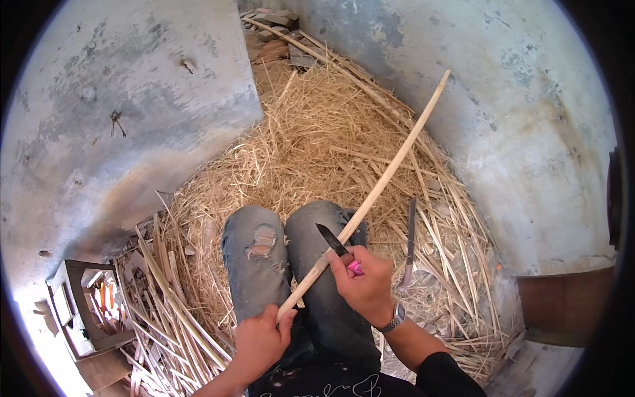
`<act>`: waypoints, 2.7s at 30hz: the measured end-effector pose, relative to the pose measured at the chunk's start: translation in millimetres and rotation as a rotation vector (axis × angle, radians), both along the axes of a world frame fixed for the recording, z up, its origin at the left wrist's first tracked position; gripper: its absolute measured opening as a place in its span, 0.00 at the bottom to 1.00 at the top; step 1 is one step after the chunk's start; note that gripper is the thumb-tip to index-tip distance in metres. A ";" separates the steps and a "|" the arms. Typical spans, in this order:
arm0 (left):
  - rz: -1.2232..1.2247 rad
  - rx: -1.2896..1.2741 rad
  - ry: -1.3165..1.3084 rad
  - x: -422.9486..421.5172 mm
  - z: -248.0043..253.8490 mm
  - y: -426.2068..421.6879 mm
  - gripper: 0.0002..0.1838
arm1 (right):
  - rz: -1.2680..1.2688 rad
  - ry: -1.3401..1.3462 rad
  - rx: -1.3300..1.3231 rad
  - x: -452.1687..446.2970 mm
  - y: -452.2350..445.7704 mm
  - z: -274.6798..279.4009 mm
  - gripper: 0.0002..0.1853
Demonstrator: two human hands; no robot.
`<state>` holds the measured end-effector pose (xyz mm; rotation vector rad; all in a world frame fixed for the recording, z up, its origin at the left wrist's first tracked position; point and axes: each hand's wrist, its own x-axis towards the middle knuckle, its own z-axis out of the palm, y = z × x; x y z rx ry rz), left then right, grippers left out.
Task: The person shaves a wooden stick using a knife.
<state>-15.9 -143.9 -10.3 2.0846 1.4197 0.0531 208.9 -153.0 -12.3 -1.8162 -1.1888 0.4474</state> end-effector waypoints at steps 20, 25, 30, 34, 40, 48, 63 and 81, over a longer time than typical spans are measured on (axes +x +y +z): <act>-0.029 -0.141 -0.017 -1.6 0.1 18.6 0.26 | 0.626 0.138 -0.080 37.7 16.8 3.8 0.12; -0.016 -0.233 -0.061 -3.6 2.5 25.2 0.29 | 0.713 0.289 -0.126 43.8 4.1 0.8 0.06; -0.019 -0.278 -0.076 -4.2 7.1 28.0 0.30 | 0.156 -0.026 -0.162 97.7 -3.8 -4.5 0.07; -0.025 -0.264 -0.082 -4.2 7.5 27.5 0.30 | -0.329 -0.345 -0.294 133.4 -5.9 13.5 0.17; -0.016 -0.235 -0.068 -2.5 8.2 23.7 0.29 | -0.170 -0.007 -0.069 124.3 -0.2 9.9 0.18; 0.029 -0.178 -0.091 -4.1 4.4 14.6 0.26 | -0.141 -0.079 -0.092 109.9 18.1 -6.4 0.22; 0.010 -0.145 -0.080 -3.5 1.5 13.6 0.27 | 0.268 0.000 -0.208 27.5 -11.1 -16.3 0.20; -0.084 0.118 0.015 -192.2 -59.9 -15.5 0.22 | -0.169 0.153 -0.068 107.4 16.2 -31.3 0.29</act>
